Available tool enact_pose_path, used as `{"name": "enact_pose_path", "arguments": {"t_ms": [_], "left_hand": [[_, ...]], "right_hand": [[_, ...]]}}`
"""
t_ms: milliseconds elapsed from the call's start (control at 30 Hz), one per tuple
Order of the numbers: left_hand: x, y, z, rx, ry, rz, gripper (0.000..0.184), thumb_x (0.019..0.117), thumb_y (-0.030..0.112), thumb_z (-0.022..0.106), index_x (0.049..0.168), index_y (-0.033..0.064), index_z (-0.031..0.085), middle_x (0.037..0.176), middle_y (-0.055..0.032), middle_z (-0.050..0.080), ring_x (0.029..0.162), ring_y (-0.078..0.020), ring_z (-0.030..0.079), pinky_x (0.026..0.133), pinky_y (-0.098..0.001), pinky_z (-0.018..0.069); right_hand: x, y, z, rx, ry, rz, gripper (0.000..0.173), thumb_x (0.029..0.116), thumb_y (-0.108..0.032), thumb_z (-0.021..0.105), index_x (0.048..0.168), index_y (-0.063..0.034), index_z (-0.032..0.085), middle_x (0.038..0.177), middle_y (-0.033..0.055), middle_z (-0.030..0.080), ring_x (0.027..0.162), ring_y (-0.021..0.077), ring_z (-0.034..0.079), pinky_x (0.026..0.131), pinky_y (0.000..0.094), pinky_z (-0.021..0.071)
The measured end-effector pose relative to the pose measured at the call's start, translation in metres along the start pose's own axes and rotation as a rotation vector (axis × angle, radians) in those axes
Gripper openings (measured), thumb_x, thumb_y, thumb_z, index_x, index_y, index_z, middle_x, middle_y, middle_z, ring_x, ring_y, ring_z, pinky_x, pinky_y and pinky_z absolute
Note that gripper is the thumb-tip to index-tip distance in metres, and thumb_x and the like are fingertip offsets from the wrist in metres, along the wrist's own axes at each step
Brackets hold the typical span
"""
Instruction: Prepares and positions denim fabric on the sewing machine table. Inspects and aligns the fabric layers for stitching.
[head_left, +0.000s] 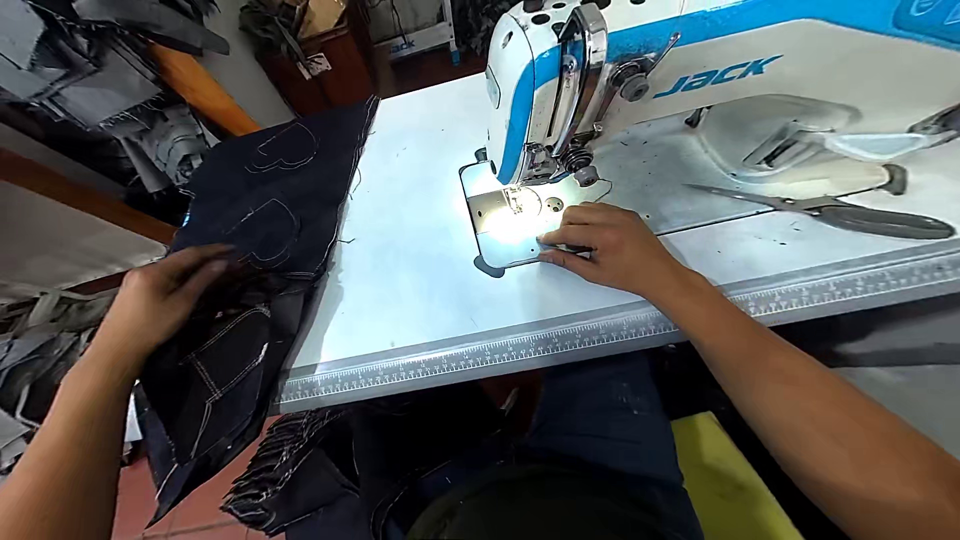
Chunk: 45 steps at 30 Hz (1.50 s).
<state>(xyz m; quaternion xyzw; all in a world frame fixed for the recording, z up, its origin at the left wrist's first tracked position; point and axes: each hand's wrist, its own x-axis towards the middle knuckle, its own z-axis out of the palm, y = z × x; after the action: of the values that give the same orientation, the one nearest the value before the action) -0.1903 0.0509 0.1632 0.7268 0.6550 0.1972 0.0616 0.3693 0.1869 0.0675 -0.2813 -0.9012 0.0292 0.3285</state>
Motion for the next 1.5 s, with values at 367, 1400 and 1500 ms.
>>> {"name": "enact_pose_path", "arguments": {"t_ms": [367,1400,1500], "left_hand": [[0.021,0.01,0.022,0.341,-0.112,0.136,0.017,0.0933,0.01,0.066,0.103,-0.0013,0.074,0.105,-0.0196,0.073,0.096,-0.0388,0.072,0.082,-0.0623,0.0569],[0.016,0.067,0.11,0.113,0.122,-0.236,0.046,0.105,0.038,0.048,0.129,0.0026,0.065,0.151,-0.0213,0.05,0.148,-0.0462,0.035,0.111,-0.0812,0.0179],[0.063,0.028,0.101,0.099,0.089,-0.181,0.049,0.1054,0.04,0.047,0.134,0.0041,0.062,0.153,-0.0202,0.049,0.149,-0.0456,0.034,0.111,-0.0813,0.0172]], "right_hand": [[0.019,-0.125,0.034,0.423,-0.175,-0.278,0.032,0.1023,-0.044,0.056,0.109,-0.0198,0.076,0.092,-0.0012,0.07,0.087,0.014,0.066,0.076,0.0331,0.0561],[0.189,-0.146,0.14,0.204,-0.659,0.04,0.065,0.1026,-0.063,0.043,0.143,-0.0137,0.059,0.147,0.0122,0.058,0.139,0.0327,0.051,0.111,0.058,0.0404],[0.226,-0.129,0.165,0.178,-0.571,0.07,0.066,0.1017,-0.064,0.044,0.14,-0.0126,0.061,0.146,0.012,0.058,0.14,0.032,0.05,0.11,0.0583,0.0413]]}}
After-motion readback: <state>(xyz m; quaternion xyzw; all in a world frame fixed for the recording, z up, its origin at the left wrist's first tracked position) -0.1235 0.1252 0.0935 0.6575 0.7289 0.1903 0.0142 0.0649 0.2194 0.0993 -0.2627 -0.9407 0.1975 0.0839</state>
